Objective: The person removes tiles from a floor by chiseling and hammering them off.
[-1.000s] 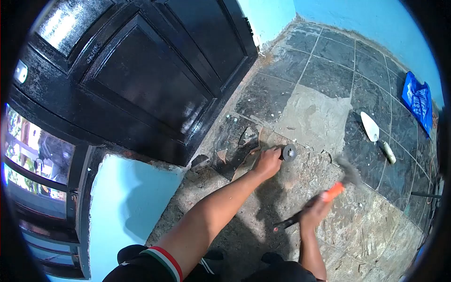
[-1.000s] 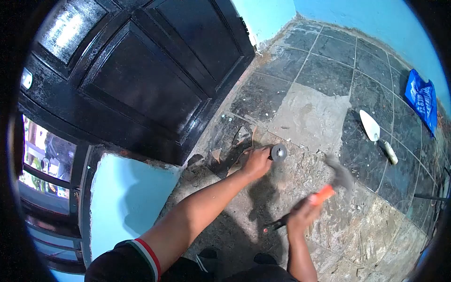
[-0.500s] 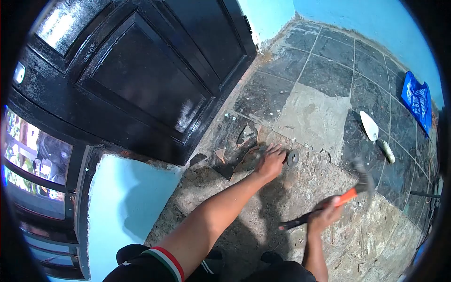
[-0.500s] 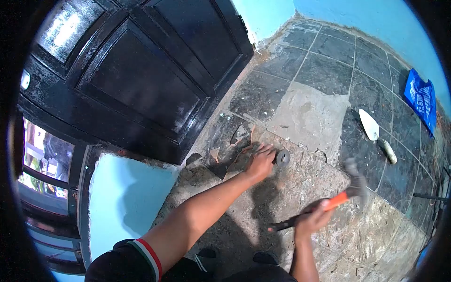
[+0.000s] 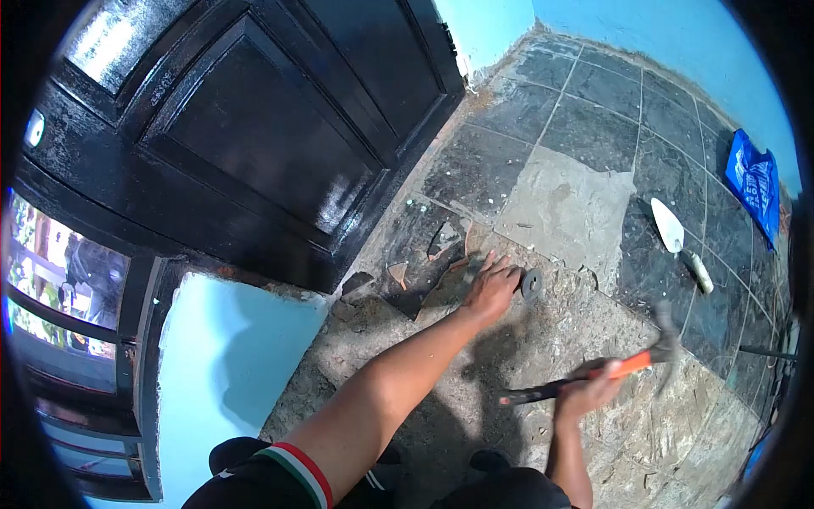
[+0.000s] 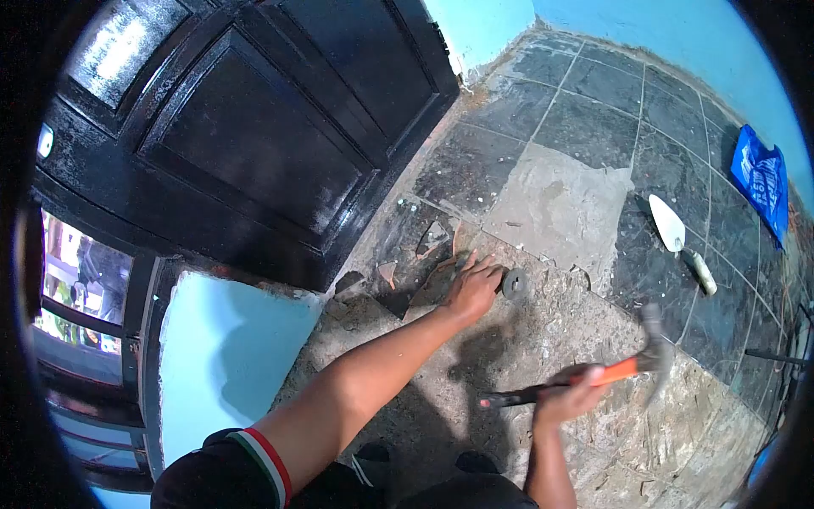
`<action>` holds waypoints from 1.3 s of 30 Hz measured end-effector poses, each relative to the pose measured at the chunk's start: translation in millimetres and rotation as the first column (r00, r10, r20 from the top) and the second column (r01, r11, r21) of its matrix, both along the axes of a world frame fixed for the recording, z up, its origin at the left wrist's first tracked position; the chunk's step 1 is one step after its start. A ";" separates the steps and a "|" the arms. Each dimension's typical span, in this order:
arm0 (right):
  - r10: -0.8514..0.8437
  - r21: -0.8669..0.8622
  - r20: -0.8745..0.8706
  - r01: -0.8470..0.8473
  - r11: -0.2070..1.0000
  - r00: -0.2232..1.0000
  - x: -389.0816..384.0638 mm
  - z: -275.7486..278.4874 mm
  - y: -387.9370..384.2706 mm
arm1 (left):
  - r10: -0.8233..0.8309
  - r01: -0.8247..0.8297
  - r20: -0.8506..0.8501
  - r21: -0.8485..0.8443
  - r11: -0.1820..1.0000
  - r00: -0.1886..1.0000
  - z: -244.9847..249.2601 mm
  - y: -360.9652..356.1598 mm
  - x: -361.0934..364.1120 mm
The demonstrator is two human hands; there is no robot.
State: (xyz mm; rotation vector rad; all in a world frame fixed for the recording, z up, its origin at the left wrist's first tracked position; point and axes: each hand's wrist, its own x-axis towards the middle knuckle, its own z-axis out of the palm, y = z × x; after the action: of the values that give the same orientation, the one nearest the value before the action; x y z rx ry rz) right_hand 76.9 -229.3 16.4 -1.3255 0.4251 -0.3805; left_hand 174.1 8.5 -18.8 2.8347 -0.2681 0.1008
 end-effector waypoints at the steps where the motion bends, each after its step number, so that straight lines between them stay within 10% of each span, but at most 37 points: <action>1: -0.005 -0.048 -0.007 0.004 0.999 1.000 -8.1 -28.3 10.9 | 0.001 -0.001 -0.010 0.002 1.000 1.000 0.7 -2.4 -0.2; 4: 0.438 -0.282 -0.224 -0.488 0.826 0.871 -11.2 -39.4 37.0 | 0.002 -0.002 -0.022 0.003 1.000 1.000 -1.0 -8.1 -0.9; 6: 0.521 0.089 -0.328 -0.523 0.848 0.788 -6.5 -11.2 27.7 | -0.016 0.017 -0.010 0.044 0.999 1.000 1.3 -6.7 -0.9; 15: -0.105 0.080 0.005 0.104 0.991 0.994 6.3 23.5 -0.7 | -0.020 0.020 -0.008 0.046 0.999 1.000 0.0 -6.6 2.2; 16: 0.047 0.176 -0.050 -0.038 0.984 0.998 -11.0 -23.3 5.6 | -0.026 0.026 -0.003 0.044 0.999 1.000 0.9 -8.8 1.4; 18: 0.384 -0.481 -0.118 -0.391 0.785 0.916 -5.2 -36.7 32.7 | -0.030 0.029 0.014 0.048 0.998 0.999 -2.7 -10.2 2.9; 22: 0.505 0.237 -0.368 -0.447 0.863 0.781 0.1 -12.7 15.0 | -0.031 0.031 -0.003 0.041 0.999 1.000 -12.1 -10.3 -3.2; 31: -0.067 0.120 -0.108 0.080 0.990 0.992 6.2 -17.9 -9.5 | -0.040 0.039 0.005 0.091 0.995 0.999 -3.9 -7.0 2.5; 33: 0.320 -0.133 -0.283 -0.367 0.920 0.904 -7.0 -48.0 15.1 | -0.045 0.044 0.010 0.090 0.995 0.999 -1.4 -8.7 4.3; 34: 0.541 0.124 -0.392 -0.539 0.833 0.745 -9.7 -51.2 21.2 | -0.050 0.049 0.012 0.086 0.995 0.999 -0.7 -6.7 3.9; 39: 0.427 0.135 -0.397 -0.408 0.903 0.813 0.5 -28.9 -1.7 | -0.096 0.090 0.050 0.121 0.989 0.994 -6.2 -4.8 6.4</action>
State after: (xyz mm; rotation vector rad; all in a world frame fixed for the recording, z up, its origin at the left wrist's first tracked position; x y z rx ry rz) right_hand 77.4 -231.0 -12.5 -1.4146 0.4774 0.2929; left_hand 180.6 3.7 -25.0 2.9341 -0.4316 0.1488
